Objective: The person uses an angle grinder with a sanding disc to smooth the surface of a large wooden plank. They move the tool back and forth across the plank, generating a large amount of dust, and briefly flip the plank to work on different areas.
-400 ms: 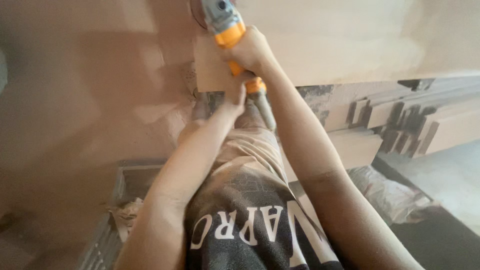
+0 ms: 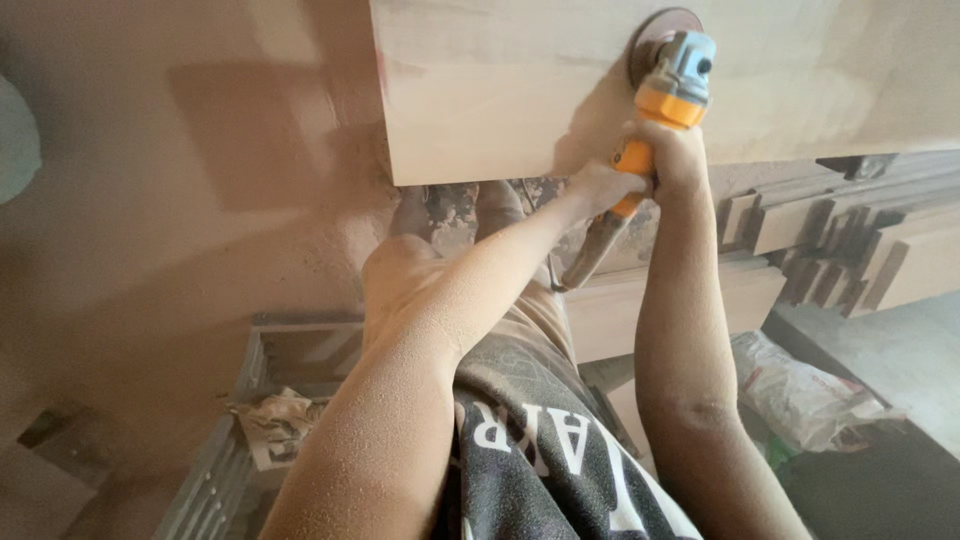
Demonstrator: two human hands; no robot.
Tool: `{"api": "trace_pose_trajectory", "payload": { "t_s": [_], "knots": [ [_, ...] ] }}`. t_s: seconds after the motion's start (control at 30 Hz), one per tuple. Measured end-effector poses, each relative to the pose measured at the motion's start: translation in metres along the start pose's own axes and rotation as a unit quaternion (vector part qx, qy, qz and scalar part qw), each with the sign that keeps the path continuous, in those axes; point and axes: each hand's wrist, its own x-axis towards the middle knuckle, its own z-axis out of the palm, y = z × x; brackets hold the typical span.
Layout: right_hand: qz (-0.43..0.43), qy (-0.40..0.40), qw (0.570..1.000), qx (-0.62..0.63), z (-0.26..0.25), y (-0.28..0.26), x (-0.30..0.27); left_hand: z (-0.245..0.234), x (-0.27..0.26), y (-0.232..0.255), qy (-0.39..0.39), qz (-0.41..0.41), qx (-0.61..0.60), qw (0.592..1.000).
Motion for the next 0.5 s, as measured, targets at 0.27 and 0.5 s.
{"api": "trace_pose_trajectory", "payload": {
  "t_s": [0.27, 0.5],
  "knots": [
    [-0.085, -0.056, 0.992, -0.073, 0.071, 0.015, 0.003, -0.056, -0.035, -0.023, 0.064, 0.059, -0.128, 0.988],
    [-0.075, -0.083, 0.975, -0.19, 0.15, 0.007, -0.023, -0.104, -0.08, -0.034, 0.077, 0.103, -0.272, 0.954]
  ]
}}
